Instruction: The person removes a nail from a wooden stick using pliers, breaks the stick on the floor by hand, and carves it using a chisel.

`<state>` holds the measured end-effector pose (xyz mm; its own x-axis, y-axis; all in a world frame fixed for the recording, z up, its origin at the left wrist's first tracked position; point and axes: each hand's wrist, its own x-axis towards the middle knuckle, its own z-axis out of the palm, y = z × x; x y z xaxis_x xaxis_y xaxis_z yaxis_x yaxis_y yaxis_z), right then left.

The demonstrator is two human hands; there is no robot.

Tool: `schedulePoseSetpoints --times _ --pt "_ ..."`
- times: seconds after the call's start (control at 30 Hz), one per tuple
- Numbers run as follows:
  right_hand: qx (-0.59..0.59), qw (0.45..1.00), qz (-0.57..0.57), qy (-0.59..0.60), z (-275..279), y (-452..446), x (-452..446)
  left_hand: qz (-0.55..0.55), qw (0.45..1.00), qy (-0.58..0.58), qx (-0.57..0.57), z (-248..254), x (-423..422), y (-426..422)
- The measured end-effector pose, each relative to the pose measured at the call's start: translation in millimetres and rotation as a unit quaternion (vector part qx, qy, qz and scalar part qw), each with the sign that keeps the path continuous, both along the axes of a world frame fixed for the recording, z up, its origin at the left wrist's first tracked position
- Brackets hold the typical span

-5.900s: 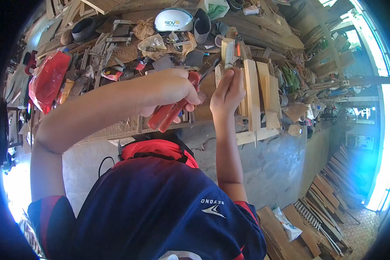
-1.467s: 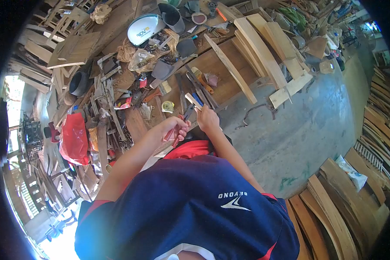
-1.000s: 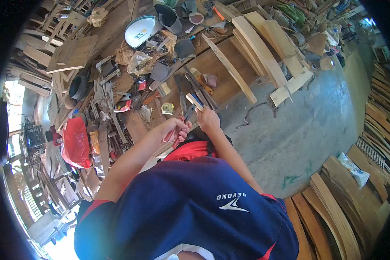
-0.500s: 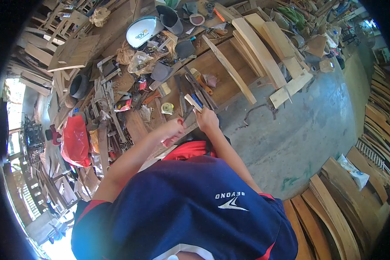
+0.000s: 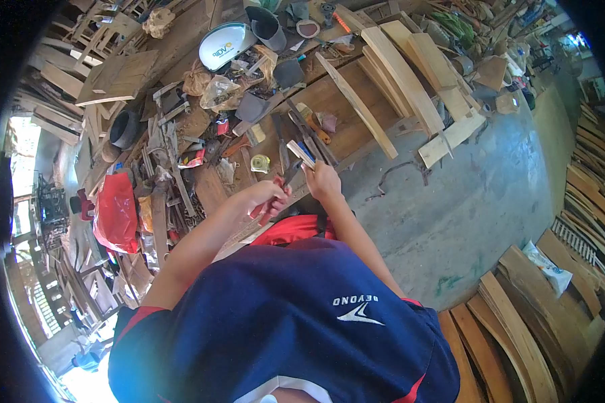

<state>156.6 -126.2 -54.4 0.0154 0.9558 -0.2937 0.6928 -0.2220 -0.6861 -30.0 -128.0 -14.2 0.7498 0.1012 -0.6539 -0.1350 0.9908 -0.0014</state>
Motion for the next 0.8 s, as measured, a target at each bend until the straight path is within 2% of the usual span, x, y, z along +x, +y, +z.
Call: schedulePoseSetpoints --times 0.03,0.07,0.23,0.4,0.47,0.6,0.8 --pt "0.02 0.999 0.022 -0.026 -0.7 -1.0 2.0 -0.202 0.885 0.26 0.328 8.1 6.9 -3.4" --pt "0.039 0.997 0.043 -0.052 -1.5 -3.1 3.7 -0.358 0.568 0.461 0.581 16.2 10.5 -5.6" --pt "0.103 0.989 0.079 -0.071 -11.6 -4.5 7.2 -0.419 0.534 0.453 0.579 53.7 6.9 3.3" --pt "0.168 0.975 0.129 -0.065 -19.9 -7.2 13.6 -0.45 0.505 0.446 0.586 60.4 2.5 -4.5" --pt "0.227 0.948 0.211 -0.076 -26.7 -9.4 16.7 -0.496 0.494 0.428 0.572 66.1 1.3 -11.5" --pt "0.213 0.949 0.217 -0.078 -26.4 -10.7 4.9 -0.484 0.495 0.425 0.583 65.7 -10.8 -11.6" --pt "0.234 0.931 0.269 -0.077 -31.8 8.7 -12.2 -0.525 0.481 0.445 0.543 77.6 -20.6 0.9"
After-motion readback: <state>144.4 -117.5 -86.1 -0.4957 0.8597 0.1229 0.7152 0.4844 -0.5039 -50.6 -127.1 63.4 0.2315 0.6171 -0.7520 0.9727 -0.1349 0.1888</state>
